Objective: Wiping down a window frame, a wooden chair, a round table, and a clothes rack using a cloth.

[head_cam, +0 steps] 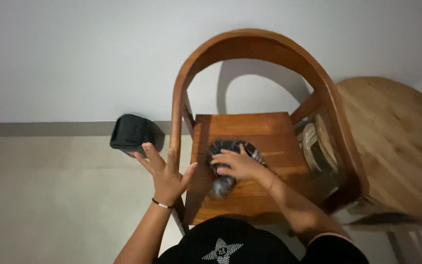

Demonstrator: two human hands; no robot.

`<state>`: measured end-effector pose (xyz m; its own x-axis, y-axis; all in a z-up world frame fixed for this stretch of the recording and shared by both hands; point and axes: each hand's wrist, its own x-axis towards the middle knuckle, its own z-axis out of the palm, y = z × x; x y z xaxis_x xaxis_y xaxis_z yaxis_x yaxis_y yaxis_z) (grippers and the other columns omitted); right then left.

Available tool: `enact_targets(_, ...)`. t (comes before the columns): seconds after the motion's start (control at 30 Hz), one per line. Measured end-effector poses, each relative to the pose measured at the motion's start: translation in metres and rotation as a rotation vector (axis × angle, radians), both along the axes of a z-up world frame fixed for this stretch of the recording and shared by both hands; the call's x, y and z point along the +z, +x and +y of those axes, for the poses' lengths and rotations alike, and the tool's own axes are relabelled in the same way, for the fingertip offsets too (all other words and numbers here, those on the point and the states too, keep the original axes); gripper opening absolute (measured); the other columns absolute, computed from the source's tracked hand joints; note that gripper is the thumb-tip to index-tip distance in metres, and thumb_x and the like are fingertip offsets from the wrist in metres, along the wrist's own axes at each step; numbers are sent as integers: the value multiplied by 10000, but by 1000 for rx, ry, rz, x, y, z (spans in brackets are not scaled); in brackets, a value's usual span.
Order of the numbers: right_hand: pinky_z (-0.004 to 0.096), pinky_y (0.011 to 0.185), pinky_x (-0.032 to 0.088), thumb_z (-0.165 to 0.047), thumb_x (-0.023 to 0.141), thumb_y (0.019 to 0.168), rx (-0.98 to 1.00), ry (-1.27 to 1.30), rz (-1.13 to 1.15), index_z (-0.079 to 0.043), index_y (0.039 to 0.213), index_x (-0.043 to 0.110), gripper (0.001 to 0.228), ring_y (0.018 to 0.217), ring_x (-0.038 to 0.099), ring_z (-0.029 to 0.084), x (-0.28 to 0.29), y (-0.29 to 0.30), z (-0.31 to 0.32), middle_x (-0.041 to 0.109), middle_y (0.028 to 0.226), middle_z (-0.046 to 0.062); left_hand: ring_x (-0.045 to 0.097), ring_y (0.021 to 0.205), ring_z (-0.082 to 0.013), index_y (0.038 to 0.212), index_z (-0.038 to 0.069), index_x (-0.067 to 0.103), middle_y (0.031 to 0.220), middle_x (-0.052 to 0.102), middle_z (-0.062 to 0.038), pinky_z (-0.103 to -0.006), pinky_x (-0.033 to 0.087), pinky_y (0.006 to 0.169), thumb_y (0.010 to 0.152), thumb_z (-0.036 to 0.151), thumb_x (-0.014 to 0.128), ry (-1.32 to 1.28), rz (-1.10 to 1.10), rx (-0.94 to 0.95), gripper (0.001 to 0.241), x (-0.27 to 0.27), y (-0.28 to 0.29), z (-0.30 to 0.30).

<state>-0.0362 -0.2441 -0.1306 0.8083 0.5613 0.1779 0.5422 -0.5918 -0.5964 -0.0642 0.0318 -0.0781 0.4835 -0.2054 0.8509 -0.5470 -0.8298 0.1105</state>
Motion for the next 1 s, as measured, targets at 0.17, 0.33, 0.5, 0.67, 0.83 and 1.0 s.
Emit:
enact_targets(0.17,888,1051,61,-916,251,871,-148,-568,229,-222,1586,349,1001,1537,137,476,-66,-59,3,190,1697,149,148,1520,-545,1560,82,417,1633,190,-371,-798,-12,1100,902,497,720,22,110,5,835,16,-1,-5)
enact_targets(0.33,818,1089,87,-766,459,928,-399,-351,-7,-200,1569,410,856,1527,256,390,-102,-24,-44,387,1625,110,318,1470,-544,1528,61,457,1586,360,-347,-799,-28,1107,887,425,764,5,110,-25,798,30,1,-13)
enact_targets(0.5,819,1032,331,-778,574,837,-757,-439,162,-180,1638,241,1054,1490,339,331,-102,70,-105,429,1568,111,380,1462,-499,1529,47,476,1579,400,-324,-747,-39,1127,855,385,794,-1,159,-11,817,35,2,-15)
enact_targets(0.67,637,1029,453,-766,707,653,-548,-314,98,-194,1364,666,913,1358,557,337,-76,69,-2,659,1360,75,491,1401,-451,1518,64,512,1559,452,-299,-734,16,1134,861,387,795,56,158,78,785,44,-1,-17)
enact_targets(0.83,706,1149,183,-781,514,878,-430,-367,-94,-330,1497,475,766,1537,232,397,-97,78,-3,360,1625,108,531,1376,-401,1496,92,551,1522,512,-259,-697,-8,1164,842,369,785,70,199,91,747,42,-4,-17)
enact_targets(1.0,748,1071,297,-784,520,882,-899,-413,-81,-389,1487,505,722,1494,335,425,-116,127,-99,395,1606,119,536,1362,-344,1499,148,548,1506,531,-198,-688,20,1186,825,406,772,79,257,104,756,42,-3,-17)
